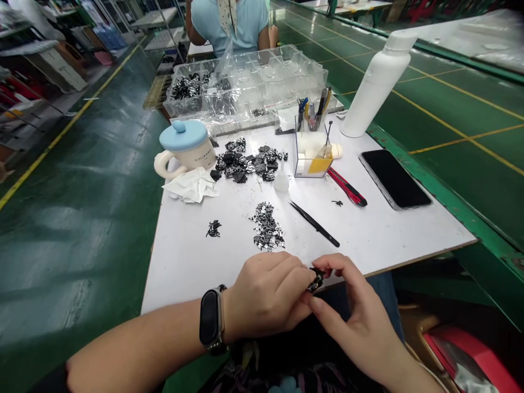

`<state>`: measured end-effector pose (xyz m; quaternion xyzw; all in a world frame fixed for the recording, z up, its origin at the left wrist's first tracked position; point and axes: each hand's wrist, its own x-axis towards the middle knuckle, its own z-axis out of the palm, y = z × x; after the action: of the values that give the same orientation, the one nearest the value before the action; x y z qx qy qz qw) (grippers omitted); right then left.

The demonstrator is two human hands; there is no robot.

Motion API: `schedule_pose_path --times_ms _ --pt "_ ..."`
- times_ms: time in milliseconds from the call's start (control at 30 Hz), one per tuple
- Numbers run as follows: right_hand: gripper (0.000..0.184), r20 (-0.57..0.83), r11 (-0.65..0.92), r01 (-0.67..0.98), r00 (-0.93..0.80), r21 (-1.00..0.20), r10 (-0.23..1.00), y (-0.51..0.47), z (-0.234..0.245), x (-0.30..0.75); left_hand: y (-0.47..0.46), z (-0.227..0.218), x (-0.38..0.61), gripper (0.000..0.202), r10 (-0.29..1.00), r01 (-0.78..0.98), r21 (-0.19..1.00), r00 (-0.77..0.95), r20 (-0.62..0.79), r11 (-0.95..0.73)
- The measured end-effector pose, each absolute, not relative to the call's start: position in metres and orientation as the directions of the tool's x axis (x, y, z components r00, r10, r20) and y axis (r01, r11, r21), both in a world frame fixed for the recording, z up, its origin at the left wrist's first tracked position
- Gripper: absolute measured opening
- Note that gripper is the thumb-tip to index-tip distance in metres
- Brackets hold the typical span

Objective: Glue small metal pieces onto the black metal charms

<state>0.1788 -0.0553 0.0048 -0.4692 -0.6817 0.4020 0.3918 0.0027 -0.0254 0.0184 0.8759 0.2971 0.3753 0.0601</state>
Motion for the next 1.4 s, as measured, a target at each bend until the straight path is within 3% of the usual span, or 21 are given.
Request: schedule_pose_path --times_ms 333,767,967,1100,1267,1400 --pt "0.02 0.1 0.122 0.17 -0.132 -0.978 0.986 -0.069 0.003 0.153 -0.028 0.019 0.0 0.016 0.461 0.504 0.148 0.582 0.67 -0.851" --pt "0.025 0.044 0.078 0.21 -0.164 -0.974 0.986 -0.073 -0.001 0.16 -0.029 0.017 0.003 0.016 0.465 0.513 0.149 0.572 0.676 -0.846" --pt "0.022 0.105 0.161 0.175 -0.291 -0.971 0.951 -0.062 -0.005 0.174 -0.03 0.019 0.005 0.006 0.573 0.523 0.301 0.497 0.652 -0.797" --pt "0.019 0.152 0.221 0.173 -0.341 -0.96 0.928 -0.053 -0.006 0.186 -0.031 0.02 0.008 0.013 0.655 0.478 0.457 0.442 0.613 -0.75" --pt "0.011 0.187 0.29 0.226 -0.389 -0.93 0.902 -0.048 -0.005 0.19 -0.029 0.02 0.006 0.013 0.766 0.372 0.68 0.435 0.474 -0.632" --pt "0.009 0.2 0.297 0.227 -0.371 -0.928 0.907 -0.049 -0.005 0.189 -0.028 0.023 0.003 0.009 0.836 0.298 0.846 0.478 0.269 -0.442"
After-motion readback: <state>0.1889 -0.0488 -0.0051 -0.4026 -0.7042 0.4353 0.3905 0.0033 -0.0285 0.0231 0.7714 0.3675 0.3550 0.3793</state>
